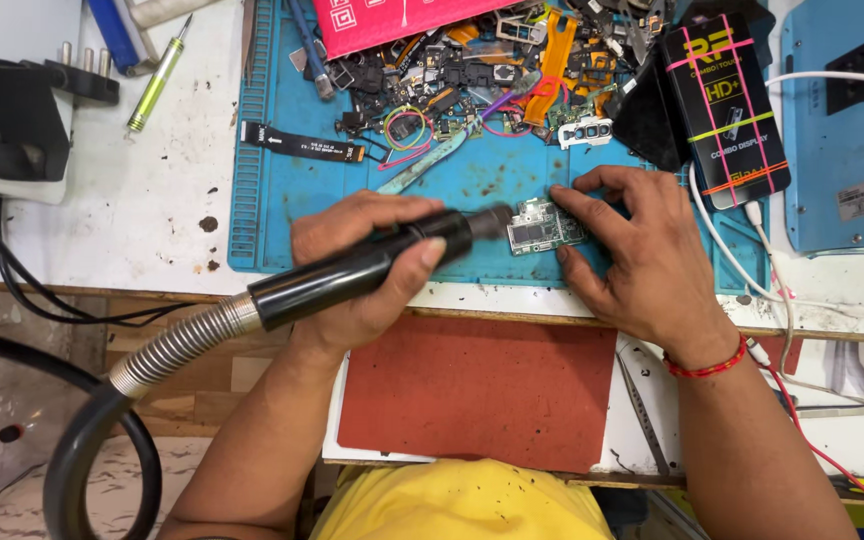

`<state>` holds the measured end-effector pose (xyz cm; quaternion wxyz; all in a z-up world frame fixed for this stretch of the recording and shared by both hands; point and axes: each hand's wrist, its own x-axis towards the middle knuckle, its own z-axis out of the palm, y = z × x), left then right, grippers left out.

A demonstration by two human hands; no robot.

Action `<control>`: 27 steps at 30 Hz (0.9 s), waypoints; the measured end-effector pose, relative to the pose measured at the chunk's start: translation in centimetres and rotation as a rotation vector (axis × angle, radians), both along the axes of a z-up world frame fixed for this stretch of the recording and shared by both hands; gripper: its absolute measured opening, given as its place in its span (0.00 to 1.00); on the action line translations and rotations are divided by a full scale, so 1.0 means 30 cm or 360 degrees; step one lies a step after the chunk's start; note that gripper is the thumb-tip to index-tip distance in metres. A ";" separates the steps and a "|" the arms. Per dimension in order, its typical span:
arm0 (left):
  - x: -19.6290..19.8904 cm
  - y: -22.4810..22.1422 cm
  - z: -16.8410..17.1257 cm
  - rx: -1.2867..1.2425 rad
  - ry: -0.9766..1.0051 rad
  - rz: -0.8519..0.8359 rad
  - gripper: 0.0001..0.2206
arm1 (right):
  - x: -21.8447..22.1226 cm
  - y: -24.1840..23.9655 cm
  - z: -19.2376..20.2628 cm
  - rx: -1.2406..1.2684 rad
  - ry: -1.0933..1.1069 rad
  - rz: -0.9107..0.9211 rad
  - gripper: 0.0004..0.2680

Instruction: The person heats a circuit board with a heat gun, holding the component in place with their hand.

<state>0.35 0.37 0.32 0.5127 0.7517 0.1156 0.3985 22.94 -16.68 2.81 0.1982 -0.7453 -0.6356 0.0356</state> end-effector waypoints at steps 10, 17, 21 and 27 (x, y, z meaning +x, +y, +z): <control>-0.007 0.007 0.006 -0.0044 0.0078 -0.0023 0.13 | 0.004 -0.004 -0.004 0.0002 -0.0016 -0.0004 0.18; -0.006 0.014 0.009 -0.0030 0.0015 -0.0203 0.13 | -0.002 -0.002 0.002 0.0037 -0.0060 -0.0006 0.18; 0.000 0.009 -0.002 0.0036 0.0033 -0.0143 0.12 | -0.004 -0.004 -0.001 0.0038 -0.0048 -0.0011 0.18; 0.001 0.010 0.007 0.0112 0.0035 -0.0201 0.13 | -0.001 -0.005 -0.004 0.0018 -0.0038 -0.0021 0.19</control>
